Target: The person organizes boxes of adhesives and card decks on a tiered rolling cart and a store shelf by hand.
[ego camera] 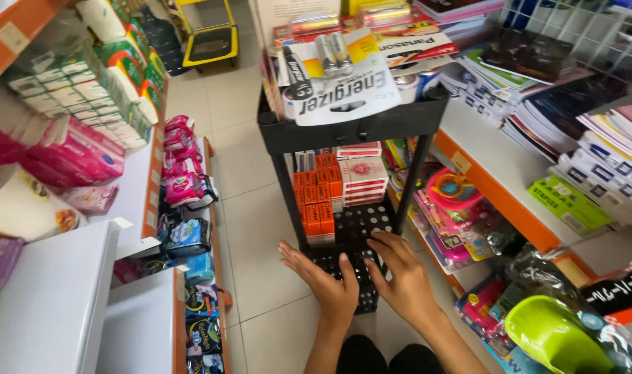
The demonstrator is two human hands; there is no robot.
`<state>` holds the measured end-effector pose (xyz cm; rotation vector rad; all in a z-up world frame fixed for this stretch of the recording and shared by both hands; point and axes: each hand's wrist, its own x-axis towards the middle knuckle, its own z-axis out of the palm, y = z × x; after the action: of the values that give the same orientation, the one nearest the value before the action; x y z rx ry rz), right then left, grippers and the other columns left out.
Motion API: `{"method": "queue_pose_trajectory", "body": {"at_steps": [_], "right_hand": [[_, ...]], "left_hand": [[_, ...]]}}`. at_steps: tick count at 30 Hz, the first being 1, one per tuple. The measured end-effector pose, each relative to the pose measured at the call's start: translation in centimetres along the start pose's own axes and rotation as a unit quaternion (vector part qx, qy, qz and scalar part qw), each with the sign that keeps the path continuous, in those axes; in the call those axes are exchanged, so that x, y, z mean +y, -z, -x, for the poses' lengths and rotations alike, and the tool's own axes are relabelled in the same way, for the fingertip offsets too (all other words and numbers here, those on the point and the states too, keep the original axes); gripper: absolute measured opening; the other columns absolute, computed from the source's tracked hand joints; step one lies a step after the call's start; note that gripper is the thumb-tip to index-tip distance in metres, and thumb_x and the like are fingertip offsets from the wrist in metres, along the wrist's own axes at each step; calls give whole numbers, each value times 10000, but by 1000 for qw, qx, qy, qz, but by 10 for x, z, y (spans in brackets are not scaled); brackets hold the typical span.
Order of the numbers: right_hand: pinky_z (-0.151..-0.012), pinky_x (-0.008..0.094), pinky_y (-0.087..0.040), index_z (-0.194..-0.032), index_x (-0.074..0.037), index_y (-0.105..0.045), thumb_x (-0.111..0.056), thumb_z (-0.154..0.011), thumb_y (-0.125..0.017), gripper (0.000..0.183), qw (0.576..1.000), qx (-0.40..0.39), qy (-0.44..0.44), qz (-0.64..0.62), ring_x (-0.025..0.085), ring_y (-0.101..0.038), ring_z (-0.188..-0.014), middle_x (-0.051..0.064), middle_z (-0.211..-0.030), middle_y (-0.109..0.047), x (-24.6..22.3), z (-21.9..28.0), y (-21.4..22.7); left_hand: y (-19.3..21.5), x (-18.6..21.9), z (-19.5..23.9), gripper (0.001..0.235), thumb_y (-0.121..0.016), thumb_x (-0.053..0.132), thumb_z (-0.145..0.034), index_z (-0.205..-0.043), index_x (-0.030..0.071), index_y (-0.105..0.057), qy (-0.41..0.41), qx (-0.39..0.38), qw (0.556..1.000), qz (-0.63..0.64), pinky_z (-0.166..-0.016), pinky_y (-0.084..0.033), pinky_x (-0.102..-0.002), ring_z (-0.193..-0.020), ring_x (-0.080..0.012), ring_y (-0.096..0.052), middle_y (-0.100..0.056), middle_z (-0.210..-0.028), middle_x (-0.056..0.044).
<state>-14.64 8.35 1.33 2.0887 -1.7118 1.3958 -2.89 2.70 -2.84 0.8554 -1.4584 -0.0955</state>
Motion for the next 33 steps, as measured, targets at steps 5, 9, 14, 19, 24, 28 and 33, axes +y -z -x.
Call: {"method": "queue_pose_trajectory", "body": {"at_steps": [5, 9, 14, 19, 24, 28, 33], "right_hand": [[-971, 413, -490, -1077, -31, -642, -124, -887, -611, 213, 997, 63, 13, 53, 310, -609, -1123, 138, -1158, -629, -10, 24, 66], [-950, 370, -485, -1051, -32, -641, -107, -886, -593, 187, 994, 47, -15, 97, 282, -625, -1057, 120, -1101, -645, 4, 50, 121], [-937, 401, -504, -1044, -11, -648, -135, -889, -600, 204, 974, 52, -67, 208, 283, -628, -1051, 119, -1104, -650, 25, 99, 189], [-931, 379, -523, -1043, -2, -653, -95, -877, -625, 193, 947, 72, -99, 297, 277, -639, -1029, 123, -1036, -668, 25, 135, 264], [-766, 429, -543, -886, -20, -688, -68, -801, -689, 97, 887, 165, -149, 405, 363, -671, -902, 147, -897, -675, 33, 168, 328], [-779, 360, -548, -990, -99, -720, -91, -823, -710, 167, 849, 156, -234, 448, 282, -674, -993, 62, -1001, -696, 56, 201, 367], [-740, 419, -562, -1019, -93, -716, -78, -811, -698, 209, 833, 119, -302, 448, 305, -675, -998, 77, -1004, -703, 69, 211, 386]], "left_hand": [[-15, 41, 16, 836, -508, 184, -985, -1520, 15, 111, -90, -25, 993, 70, -1230, 38, -604, -1500, -461, 4, 66, -1587, -255], [-38, 82, 32, 804, -518, 203, -995, -1531, 34, 58, -133, -154, 963, 177, -1223, -43, -617, -1491, -488, -11, 1, -1582, -282], [-67, 129, 46, 708, -482, 260, -1006, -1514, -14, -71, -184, -290, 910, 234, -1200, -158, -628, -1467, -530, -103, -105, -1573, -280], [-111, 183, 55, 600, -489, 204, -969, -1453, -52, -244, -255, -356, 853, 285, -1190, -221, -601, -1448, -510, -170, -190, -1545, -279], [-158, 241, 59, 643, -586, 95, -852, -1432, -56, -354, -266, -400, 788, 384, -1109, -224, -577, -1373, -509, -265, -338, -1474, -288], [-189, 279, 51, 586, -584, 85, -870, -1407, -49, -392, -265, -500, 746, 350, -1119, -280, -524, -1331, -444, -377, -421, -1402, -288], [-255, 289, 75, 574, -707, 58, -724, -1273, 36, -543, -370, -434, 754, 326, -924, -453, -430, -1123, -328, -547, -564, -1193, -155]]}}
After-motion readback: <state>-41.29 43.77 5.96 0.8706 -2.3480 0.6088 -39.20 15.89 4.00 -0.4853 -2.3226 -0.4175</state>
